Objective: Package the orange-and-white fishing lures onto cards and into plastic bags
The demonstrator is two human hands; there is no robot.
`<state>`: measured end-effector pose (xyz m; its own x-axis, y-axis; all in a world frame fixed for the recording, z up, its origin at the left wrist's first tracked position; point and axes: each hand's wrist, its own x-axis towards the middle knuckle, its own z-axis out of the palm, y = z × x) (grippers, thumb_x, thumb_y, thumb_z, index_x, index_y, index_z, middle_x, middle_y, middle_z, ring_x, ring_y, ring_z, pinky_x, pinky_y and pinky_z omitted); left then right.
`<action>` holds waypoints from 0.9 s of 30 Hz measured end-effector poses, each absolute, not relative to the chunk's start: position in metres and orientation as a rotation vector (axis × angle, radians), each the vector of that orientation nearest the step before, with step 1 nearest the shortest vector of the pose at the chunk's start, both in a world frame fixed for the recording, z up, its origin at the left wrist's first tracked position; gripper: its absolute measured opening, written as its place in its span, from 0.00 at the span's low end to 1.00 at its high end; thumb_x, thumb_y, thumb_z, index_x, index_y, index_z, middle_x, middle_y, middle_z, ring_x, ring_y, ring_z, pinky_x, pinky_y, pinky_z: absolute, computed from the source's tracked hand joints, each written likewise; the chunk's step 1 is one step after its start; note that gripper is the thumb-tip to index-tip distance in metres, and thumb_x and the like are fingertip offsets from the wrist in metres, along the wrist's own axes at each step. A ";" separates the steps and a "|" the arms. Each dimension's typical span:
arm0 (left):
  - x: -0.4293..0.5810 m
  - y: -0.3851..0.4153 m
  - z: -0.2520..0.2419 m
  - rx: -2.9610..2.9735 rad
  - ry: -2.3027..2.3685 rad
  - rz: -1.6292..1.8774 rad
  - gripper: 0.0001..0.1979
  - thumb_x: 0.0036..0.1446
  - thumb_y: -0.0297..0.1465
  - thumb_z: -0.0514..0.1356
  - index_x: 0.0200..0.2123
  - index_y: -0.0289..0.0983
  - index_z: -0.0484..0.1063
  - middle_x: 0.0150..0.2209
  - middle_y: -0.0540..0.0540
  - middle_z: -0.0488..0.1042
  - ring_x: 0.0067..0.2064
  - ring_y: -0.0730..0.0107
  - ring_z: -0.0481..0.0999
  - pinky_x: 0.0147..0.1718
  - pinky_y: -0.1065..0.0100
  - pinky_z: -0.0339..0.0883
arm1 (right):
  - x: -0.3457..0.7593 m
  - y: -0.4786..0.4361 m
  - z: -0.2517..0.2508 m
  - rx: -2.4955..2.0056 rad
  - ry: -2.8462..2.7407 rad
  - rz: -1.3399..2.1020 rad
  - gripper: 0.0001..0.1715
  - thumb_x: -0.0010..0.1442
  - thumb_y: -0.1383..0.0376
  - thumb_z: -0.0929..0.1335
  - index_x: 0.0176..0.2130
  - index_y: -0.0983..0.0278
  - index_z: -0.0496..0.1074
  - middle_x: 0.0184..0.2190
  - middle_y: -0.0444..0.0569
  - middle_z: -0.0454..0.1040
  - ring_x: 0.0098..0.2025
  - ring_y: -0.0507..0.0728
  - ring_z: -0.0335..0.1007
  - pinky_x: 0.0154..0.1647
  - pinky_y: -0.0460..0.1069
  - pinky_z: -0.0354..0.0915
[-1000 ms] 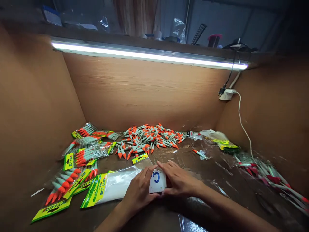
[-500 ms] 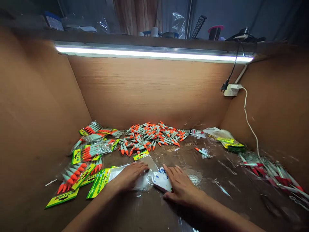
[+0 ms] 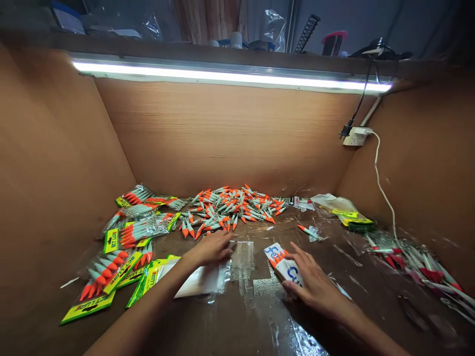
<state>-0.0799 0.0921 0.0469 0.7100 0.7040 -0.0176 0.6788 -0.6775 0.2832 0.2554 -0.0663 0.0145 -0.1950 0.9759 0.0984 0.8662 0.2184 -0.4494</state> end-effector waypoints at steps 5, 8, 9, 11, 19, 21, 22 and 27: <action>-0.065 0.125 0.033 2.542 1.204 0.085 0.19 0.49 0.39 0.68 0.43 0.40 0.75 0.42 0.44 0.77 0.45 0.55 0.75 0.41 0.65 0.65 | 0.256 -0.070 -0.006 -1.995 -2.013 0.302 0.45 0.59 0.48 0.67 0.69 0.59 0.54 0.64 0.55 0.63 0.61 0.68 0.60 0.61 0.61 0.57; -0.064 0.132 0.029 2.489 1.220 0.076 0.16 0.47 0.40 0.69 0.38 0.40 0.76 0.37 0.47 0.77 0.42 0.59 0.76 0.37 0.68 0.64 | 0.264 -0.065 -0.008 -1.998 -1.997 0.293 0.43 0.58 0.52 0.68 0.67 0.59 0.56 0.59 0.54 0.69 0.55 0.67 0.64 0.55 0.59 0.61; -0.064 0.132 0.029 2.480 1.233 0.095 0.19 0.46 0.40 0.69 0.41 0.40 0.75 0.41 0.46 0.77 0.44 0.58 0.75 0.38 0.68 0.63 | 0.266 -0.063 -0.009 -1.974 -1.997 0.302 0.43 0.57 0.53 0.68 0.67 0.59 0.56 0.59 0.53 0.68 0.55 0.66 0.64 0.55 0.58 0.60; -0.064 0.130 0.028 2.463 1.261 0.129 0.26 0.44 0.40 0.70 0.48 0.40 0.73 0.47 0.44 0.75 0.49 0.55 0.73 0.42 0.67 0.63 | 0.271 -0.059 -0.011 -1.913 -2.000 0.333 0.43 0.57 0.55 0.68 0.67 0.60 0.56 0.60 0.53 0.67 0.56 0.66 0.63 0.57 0.57 0.60; -0.056 0.130 0.025 2.322 1.227 0.042 0.14 0.42 0.37 0.70 0.32 0.38 0.77 0.29 0.51 0.76 0.33 0.65 0.74 0.29 0.72 0.58 | 0.278 -0.056 -0.024 -1.801 -2.000 0.373 0.41 0.58 0.56 0.68 0.66 0.60 0.57 0.61 0.53 0.66 0.58 0.67 0.61 0.59 0.59 0.59; -0.053 0.130 0.026 2.309 1.189 0.052 0.09 0.43 0.36 0.68 0.27 0.37 0.76 0.26 0.51 0.75 0.31 0.67 0.73 0.28 0.72 0.56 | 0.277 -0.056 -0.023 -1.797 -2.001 0.379 0.41 0.57 0.57 0.68 0.66 0.60 0.57 0.61 0.53 0.66 0.58 0.66 0.61 0.60 0.59 0.59; -0.052 0.128 0.028 2.307 1.176 0.068 0.08 0.44 0.35 0.67 0.27 0.37 0.76 0.25 0.51 0.75 0.31 0.68 0.73 0.28 0.72 0.56 | 0.276 -0.056 -0.021 -1.793 -1.998 0.384 0.41 0.57 0.57 0.68 0.66 0.61 0.57 0.61 0.53 0.66 0.58 0.66 0.61 0.60 0.59 0.59; -0.050 0.122 0.035 2.269 1.126 0.134 0.12 0.53 0.38 0.61 0.28 0.35 0.78 0.25 0.51 0.74 0.29 0.70 0.69 0.27 0.72 0.53 | 0.275 -0.058 -0.008 -1.753 -1.941 0.431 0.43 0.56 0.59 0.68 0.67 0.60 0.54 0.62 0.53 0.64 0.59 0.65 0.60 0.61 0.58 0.58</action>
<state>-0.0502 0.1219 0.0349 0.6357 0.7538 -0.1663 0.6937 -0.4634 0.5514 0.2751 -0.0581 -0.0076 -0.0589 0.9880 0.1429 0.8345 0.1273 -0.5361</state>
